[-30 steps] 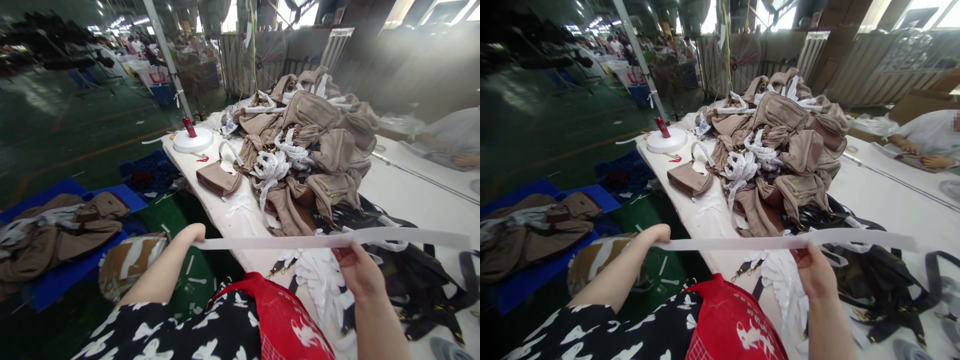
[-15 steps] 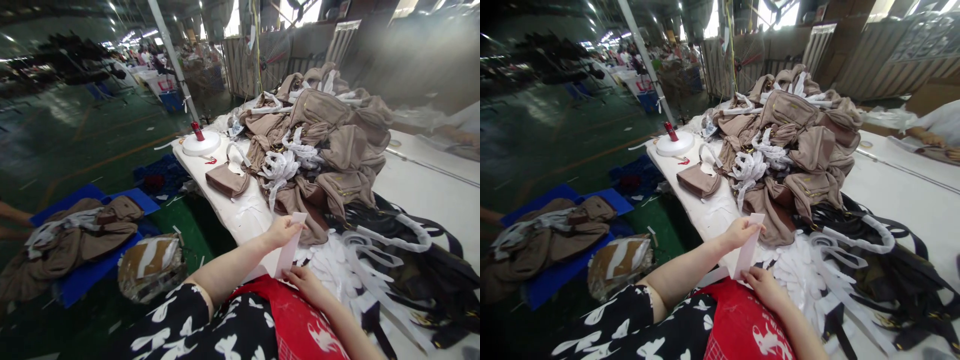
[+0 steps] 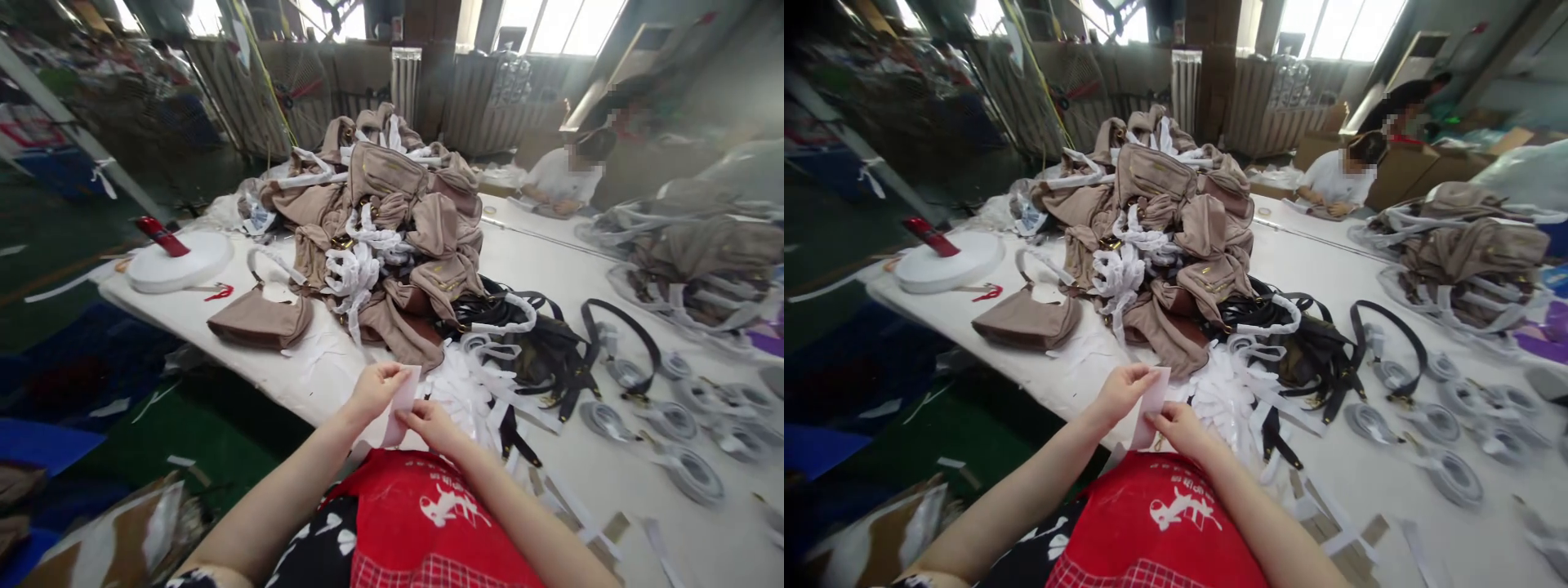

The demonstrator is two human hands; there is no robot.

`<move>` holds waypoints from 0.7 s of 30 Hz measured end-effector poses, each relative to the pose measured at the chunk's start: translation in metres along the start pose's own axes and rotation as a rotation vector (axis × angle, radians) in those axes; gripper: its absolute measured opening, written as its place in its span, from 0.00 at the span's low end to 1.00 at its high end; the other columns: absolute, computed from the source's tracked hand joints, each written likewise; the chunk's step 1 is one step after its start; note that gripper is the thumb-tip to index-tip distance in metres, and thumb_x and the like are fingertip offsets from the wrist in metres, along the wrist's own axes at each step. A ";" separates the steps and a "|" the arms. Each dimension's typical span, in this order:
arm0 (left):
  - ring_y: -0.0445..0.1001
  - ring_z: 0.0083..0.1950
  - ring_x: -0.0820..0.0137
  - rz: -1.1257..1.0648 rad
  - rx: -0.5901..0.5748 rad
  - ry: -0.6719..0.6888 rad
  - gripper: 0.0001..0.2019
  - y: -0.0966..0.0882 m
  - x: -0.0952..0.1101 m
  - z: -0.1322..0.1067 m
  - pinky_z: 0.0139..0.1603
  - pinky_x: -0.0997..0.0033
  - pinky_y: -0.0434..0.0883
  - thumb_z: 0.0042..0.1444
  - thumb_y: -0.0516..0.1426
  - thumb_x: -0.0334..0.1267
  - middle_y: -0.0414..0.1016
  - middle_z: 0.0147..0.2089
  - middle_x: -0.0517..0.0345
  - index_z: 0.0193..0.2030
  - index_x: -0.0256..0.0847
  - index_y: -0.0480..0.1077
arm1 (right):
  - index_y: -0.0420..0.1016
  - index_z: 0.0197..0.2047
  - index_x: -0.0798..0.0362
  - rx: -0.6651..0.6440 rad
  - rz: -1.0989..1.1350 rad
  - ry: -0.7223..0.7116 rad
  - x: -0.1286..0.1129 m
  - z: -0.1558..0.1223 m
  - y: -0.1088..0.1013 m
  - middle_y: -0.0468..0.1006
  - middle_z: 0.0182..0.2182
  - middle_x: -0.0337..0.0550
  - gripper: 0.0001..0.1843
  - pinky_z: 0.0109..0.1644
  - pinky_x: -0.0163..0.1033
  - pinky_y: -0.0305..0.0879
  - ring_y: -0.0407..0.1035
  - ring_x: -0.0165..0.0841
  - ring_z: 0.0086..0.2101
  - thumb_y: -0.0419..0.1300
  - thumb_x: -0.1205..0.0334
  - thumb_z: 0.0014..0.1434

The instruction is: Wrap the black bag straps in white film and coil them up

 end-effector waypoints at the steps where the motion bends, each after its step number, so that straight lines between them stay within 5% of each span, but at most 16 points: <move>1: 0.70 0.32 0.69 -0.044 -0.003 -0.030 0.19 0.000 0.000 -0.001 0.35 0.72 0.66 0.49 0.63 0.54 0.74 0.28 0.57 0.29 0.37 0.75 | 0.81 0.38 0.54 -0.006 0.006 0.003 0.001 -0.001 0.001 0.84 0.36 0.44 0.21 0.42 0.43 0.71 0.74 0.38 0.35 0.60 0.45 0.58; 6: 0.65 0.26 0.75 -0.168 0.091 -0.127 0.22 0.004 -0.005 -0.007 0.29 0.75 0.62 0.39 0.71 0.52 0.68 0.23 0.63 0.23 0.38 0.68 | 0.81 0.37 0.55 -0.037 0.023 0.014 0.006 0.001 0.001 0.83 0.35 0.44 0.16 0.40 0.40 0.69 0.73 0.35 0.33 0.60 0.51 0.58; 13: 0.74 0.34 0.66 -0.008 0.005 -0.097 0.20 0.012 -0.017 -0.007 0.35 0.71 0.68 0.46 0.67 0.54 0.79 0.31 0.53 0.32 0.35 0.78 | 0.83 0.36 0.53 -0.049 -0.047 0.002 0.009 -0.005 -0.018 0.83 0.32 0.43 0.14 0.42 0.40 0.73 0.74 0.35 0.33 0.62 0.52 0.56; 16: 0.75 0.35 0.65 -0.030 -0.001 -0.187 0.23 -0.003 -0.024 -0.007 0.37 0.70 0.70 0.42 0.69 0.55 0.81 0.34 0.52 0.34 0.35 0.79 | 0.84 0.38 0.49 0.064 -0.144 0.055 0.023 -0.019 -0.084 0.84 0.38 0.44 0.13 0.50 0.43 0.73 0.77 0.40 0.39 0.64 0.52 0.55; 18: 0.75 0.34 0.64 -0.023 -0.023 -0.273 0.24 -0.013 -0.029 -0.010 0.36 0.70 0.69 0.38 0.70 0.56 0.80 0.33 0.53 0.33 0.35 0.78 | 0.83 0.39 0.49 0.268 -0.240 0.156 0.041 -0.032 -0.158 0.84 0.40 0.50 0.15 0.55 0.46 0.70 0.77 0.44 0.44 0.61 0.50 0.57; 21: 0.74 0.33 0.65 -0.031 -0.104 -0.389 0.26 -0.016 -0.038 -0.018 0.37 0.70 0.69 0.35 0.71 0.56 0.79 0.30 0.55 0.32 0.35 0.77 | 0.77 0.53 0.55 0.652 -0.397 0.376 0.073 -0.060 -0.279 0.80 0.49 0.59 0.25 0.61 0.50 0.65 0.72 0.52 0.55 0.53 0.50 0.61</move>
Point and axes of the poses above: each hand's wrist, its own z-axis towards the middle knuckle, its own y-axis out of the palm, x = y × z, the point moved 5 cm from there along z, towards the middle knuckle
